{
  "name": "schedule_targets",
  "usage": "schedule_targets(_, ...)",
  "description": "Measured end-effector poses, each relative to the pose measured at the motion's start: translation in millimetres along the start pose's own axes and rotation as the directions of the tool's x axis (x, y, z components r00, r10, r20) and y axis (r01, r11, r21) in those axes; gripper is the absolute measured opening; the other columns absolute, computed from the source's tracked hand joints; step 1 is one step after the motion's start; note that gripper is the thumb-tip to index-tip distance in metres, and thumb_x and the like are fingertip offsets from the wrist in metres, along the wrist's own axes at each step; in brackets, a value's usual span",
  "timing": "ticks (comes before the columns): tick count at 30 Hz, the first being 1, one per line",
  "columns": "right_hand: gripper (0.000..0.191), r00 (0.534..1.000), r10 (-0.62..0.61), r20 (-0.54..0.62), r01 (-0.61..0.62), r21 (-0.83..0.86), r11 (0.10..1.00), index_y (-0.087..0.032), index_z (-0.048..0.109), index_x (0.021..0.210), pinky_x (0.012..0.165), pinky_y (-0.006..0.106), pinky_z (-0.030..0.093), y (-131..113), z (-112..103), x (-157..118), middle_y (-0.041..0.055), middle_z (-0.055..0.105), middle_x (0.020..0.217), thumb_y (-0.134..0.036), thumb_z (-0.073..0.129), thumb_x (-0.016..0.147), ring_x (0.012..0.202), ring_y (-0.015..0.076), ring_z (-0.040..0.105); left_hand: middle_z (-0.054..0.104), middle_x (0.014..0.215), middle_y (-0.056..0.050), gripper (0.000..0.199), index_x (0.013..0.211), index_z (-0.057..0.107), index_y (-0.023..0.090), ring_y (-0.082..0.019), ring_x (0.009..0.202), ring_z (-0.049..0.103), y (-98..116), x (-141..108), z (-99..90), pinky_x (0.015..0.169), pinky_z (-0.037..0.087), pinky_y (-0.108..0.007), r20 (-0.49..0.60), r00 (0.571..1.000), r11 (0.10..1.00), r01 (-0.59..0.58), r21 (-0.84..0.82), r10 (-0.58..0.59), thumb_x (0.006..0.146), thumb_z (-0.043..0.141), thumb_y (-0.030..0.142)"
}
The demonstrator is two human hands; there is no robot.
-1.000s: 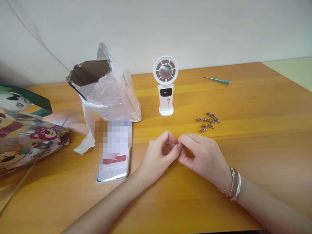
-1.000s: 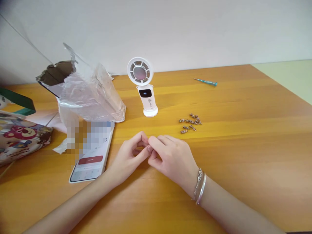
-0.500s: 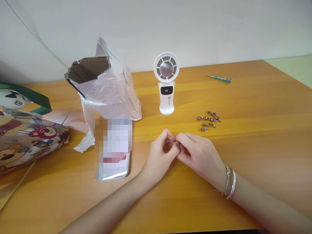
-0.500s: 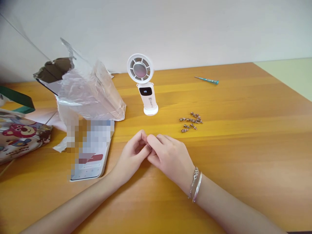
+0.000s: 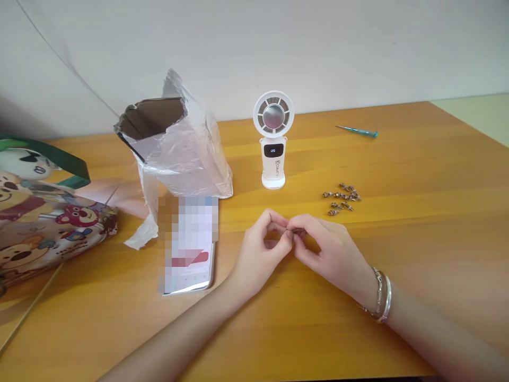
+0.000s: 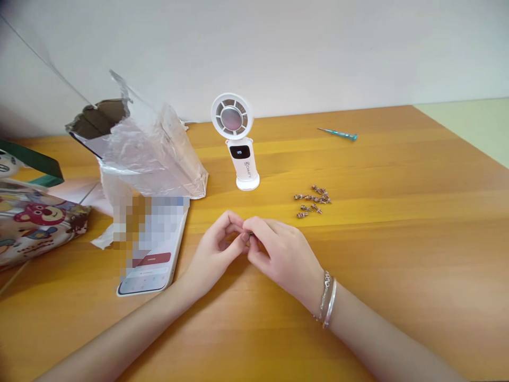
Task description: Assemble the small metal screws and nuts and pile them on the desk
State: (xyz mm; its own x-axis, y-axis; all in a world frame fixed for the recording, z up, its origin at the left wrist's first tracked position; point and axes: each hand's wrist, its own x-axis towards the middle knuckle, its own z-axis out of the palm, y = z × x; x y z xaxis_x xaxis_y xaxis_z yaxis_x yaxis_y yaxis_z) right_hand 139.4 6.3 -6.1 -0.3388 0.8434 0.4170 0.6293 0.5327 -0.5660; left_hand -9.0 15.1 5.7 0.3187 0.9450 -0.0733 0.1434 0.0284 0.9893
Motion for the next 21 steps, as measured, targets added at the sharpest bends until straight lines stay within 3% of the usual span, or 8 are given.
schedule_targets(12,0.012,0.999,-0.038,-0.005,0.038,-0.004,0.999,-0.021,0.049,0.084,0.062,0.022,0.044,1.3,-4.0,-1.1,-0.0016,0.063,0.076,-0.011,0.051,0.077,0.065,0.0117,0.059,0.065,0.084,0.001,0.015,0.087,0.052,0.019,-0.012,0.08,0.063,6.1,-2.9,-5.7,0.07,0.05,-0.021,0.032,0.998,0.99,-0.054,0.128,0.05,0.076,0.05,0.008)
schedule_targets(21,0.008,0.994,-0.102,0.027,0.103,-0.045,0.994,-0.021,0.049,0.084,0.056,0.02,0.041,0.0,-2.7,-2.4,-0.0011,0.062,0.074,-0.013,0.046,0.082,0.061,0.0103,0.055,0.062,0.074,0.003,0.021,0.082,0.049,0.02,-0.011,0.069,0.061,4.9,-0.4,-5.5,0.064,0.05,-0.021,0.009,0.998,0.966,-0.065,0.252,0.064,0.068,0.045,0.005)
